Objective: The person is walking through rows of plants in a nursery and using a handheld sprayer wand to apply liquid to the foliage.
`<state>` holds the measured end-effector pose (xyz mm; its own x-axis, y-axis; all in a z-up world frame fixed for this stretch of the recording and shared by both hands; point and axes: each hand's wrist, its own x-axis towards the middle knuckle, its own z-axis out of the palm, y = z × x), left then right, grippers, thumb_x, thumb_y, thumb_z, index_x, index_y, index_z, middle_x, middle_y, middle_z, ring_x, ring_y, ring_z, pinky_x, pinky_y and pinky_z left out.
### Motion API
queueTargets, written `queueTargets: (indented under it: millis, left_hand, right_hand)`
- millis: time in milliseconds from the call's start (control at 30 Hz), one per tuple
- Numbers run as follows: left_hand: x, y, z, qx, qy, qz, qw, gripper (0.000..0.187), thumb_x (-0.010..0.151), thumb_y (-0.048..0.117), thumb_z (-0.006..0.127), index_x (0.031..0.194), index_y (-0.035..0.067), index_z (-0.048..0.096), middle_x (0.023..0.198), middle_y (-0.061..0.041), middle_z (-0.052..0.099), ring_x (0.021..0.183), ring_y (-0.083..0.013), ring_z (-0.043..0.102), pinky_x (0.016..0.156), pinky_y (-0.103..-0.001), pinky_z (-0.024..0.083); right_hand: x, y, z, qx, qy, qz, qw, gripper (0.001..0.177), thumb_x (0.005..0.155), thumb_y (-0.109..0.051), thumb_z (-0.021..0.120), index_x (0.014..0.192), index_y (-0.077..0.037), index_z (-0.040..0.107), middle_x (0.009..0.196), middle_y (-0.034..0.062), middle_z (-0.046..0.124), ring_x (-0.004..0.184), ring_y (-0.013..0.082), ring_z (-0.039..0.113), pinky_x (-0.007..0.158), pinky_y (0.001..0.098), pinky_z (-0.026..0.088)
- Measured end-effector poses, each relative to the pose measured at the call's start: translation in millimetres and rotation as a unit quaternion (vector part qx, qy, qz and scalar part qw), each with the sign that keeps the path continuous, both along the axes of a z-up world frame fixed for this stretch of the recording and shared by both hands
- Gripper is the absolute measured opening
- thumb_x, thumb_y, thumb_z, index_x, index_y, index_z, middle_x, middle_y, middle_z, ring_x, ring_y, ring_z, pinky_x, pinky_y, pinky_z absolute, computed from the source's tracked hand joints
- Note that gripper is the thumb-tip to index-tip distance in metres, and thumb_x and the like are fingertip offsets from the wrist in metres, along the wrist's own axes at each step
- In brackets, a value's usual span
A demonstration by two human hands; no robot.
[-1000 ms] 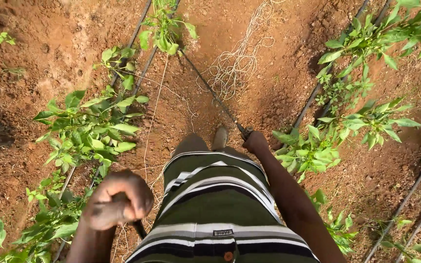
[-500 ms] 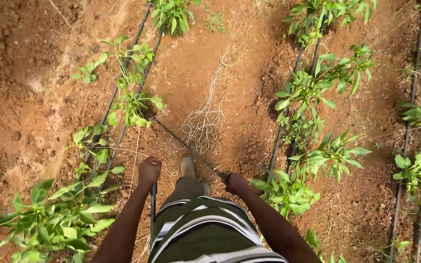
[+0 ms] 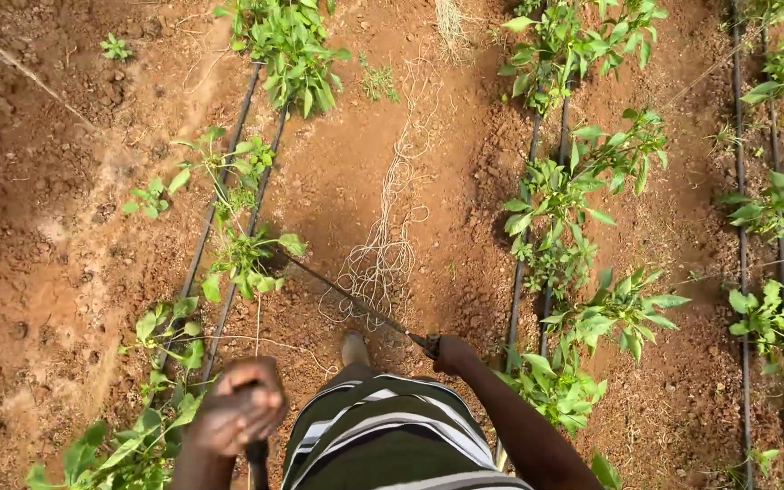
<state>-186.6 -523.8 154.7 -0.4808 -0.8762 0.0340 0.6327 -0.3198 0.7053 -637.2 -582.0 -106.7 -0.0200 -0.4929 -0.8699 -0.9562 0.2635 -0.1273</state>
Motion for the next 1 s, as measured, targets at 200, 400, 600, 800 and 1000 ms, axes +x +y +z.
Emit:
queueTargets:
  millis: [200, 400, 600, 800, 1000]
  left_hand:
    - [-6, -121, -181, 0.284, -0.471, 0.113, 0.828, 0.015, 0.108, 0.017, 0.085, 0.118, 0.006, 0.087, 0.065, -0.008, 0.064, 0.046, -0.0163, 0.048, 0.049, -0.037, 0.048]
    - [-13, -139, -209, 0.287, -0.525, 0.106, 0.794, 0.021, 0.117, 0.029, 0.072, 0.112, 0.010, 0.080, 0.075, -0.006, 0.064, 0.060, -0.0207, 0.051, 0.063, -0.041, 0.043]
    - [21, -122, -64, 0.109, -0.249, 0.060, 0.960, 0.034, 0.127, 0.026, 0.053, 0.118, 0.006, 0.079, 0.059, 0.005, 0.056, 0.041, -0.0086, 0.041, 0.037, -0.026, 0.036]
    - [27, -67, -34, -0.290, 0.171, -0.351, 0.874, 0.033, 0.110, 0.009, 0.053, 0.081, 0.017, 0.040, 0.076, -0.001, 0.037, 0.062, -0.0171, 0.029, 0.060, -0.041, 0.027]
    - [-49, -172, -90, 0.065, -0.206, 0.097, 0.972, 0.037, 0.109, 0.010, 0.073, 0.132, -0.018, 0.063, 0.070, -0.008, 0.064, 0.035, -0.0088, 0.057, 0.036, -0.021, 0.051]
  right_hand:
    - [3, -34, -37, -0.067, 0.012, 0.093, 0.993, 0.034, 0.083, -0.031, 0.092, 0.109, -0.011, 0.084, 0.109, 0.0116, 0.085, 0.096, 0.0308, 0.083, 0.080, 0.0453, 0.068]
    - [-4, -60, 23, -0.019, -0.009, 0.031, 0.999, 0.047, 0.084, -0.016, 0.101, 0.125, -0.011, 0.078, 0.127, 0.0127, 0.083, 0.118, 0.0295, 0.080, 0.101, 0.0409, 0.068]
    - [-11, -64, 24, -0.012, -0.037, 0.041, 0.998, 0.036, 0.085, -0.014, 0.099, 0.116, -0.008, 0.083, 0.117, 0.0137, 0.087, 0.105, 0.0286, 0.085, 0.091, 0.0398, 0.072]
    - [-40, -84, 4, -0.005, -0.062, 0.053, 0.997, 0.023, 0.092, -0.009, 0.090, 0.111, -0.010, 0.078, 0.105, 0.0093, 0.082, 0.095, 0.0256, 0.081, 0.082, 0.0364, 0.069]
    - [-56, -121, -39, -0.004, -0.114, 0.128, 0.985, 0.046, 0.081, -0.026, 0.102, 0.106, 0.009, 0.087, 0.102, 0.0305, 0.084, 0.104, 0.0507, 0.085, 0.087, 0.0593, 0.069]
